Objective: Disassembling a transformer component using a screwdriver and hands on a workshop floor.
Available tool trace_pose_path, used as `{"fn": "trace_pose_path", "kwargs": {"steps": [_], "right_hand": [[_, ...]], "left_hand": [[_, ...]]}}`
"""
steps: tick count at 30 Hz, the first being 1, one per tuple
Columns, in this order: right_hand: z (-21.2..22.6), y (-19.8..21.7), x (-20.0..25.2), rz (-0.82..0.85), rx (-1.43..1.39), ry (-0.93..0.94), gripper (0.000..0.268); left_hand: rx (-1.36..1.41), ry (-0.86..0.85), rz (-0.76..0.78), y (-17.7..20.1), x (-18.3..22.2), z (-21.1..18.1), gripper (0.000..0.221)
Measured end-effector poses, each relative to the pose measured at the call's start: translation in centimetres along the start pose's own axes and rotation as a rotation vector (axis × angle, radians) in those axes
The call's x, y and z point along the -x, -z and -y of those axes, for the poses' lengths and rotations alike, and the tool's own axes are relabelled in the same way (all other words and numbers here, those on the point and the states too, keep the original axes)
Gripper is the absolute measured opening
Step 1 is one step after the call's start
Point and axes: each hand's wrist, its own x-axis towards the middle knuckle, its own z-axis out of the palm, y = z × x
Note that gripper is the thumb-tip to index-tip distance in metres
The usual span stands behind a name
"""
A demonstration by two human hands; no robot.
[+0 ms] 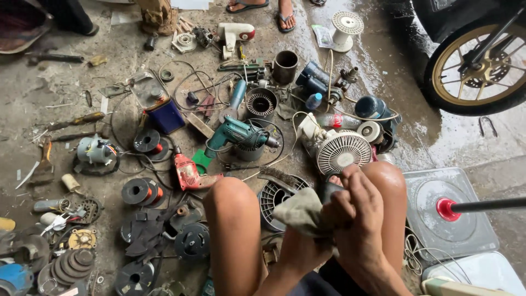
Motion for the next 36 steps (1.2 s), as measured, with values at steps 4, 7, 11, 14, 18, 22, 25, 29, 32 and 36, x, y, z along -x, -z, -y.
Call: {"fn": "trace_pose_path", "kwargs": {"steps": [4,7,11,14,18,22,25,29,32,36], "right_hand": [[0.3,3.4,-1.9,0.417,0.068,-0.021,0.028],[1.3,2.8,-1.8,0.705,-0.358,-0.295,0.045],[1.2,2.0,-2.0,0.533,-0.078,-0.087,0.035],[0.0,1.3,-0.7,0.378,0.15,0.029,0.031],[-1.3,1.1,0.4,0.107,0.168,0.005,0.033],[-0.7,1.0,0.3,0.047,0.191,0.014,0.036],[0.5,0.7,0.1,0.035,0.149,-0.092,0.036],[0.7,1.6,-0.5,0.237,0.097,-0.096,0.041],[0.8,2.0,-1.1,0.333,0.004,-0.065,0.039],[0.5,2.6,-1.2,0.312,-0.048,-0.093,0.042]], "left_hand": [[0.343,0.505,0.716,-5.2,8.4,12.1,0.039],[0.421,0.384,0.759,-9.0,12.0,17.1,0.047],[0.316,0.188,0.208,1.2,2.7,1.2,0.026],[-0.104,0.253,0.069,-1.2,5.8,4.4,0.021],[-0.161,0.241,0.227,-2.0,7.5,5.9,0.029],[-0.029,0.083,0.179,0.9,5.3,0.8,0.052],[0.084,0.044,0.252,-0.3,10.5,4.3,0.052],[0.364,0.57,0.294,-1.5,15.5,7.8,0.051],[0.624,0.675,0.17,-6.1,20.5,16.0,0.053],[0.613,0.546,0.249,-1.0,14.7,9.3,0.057]]}}
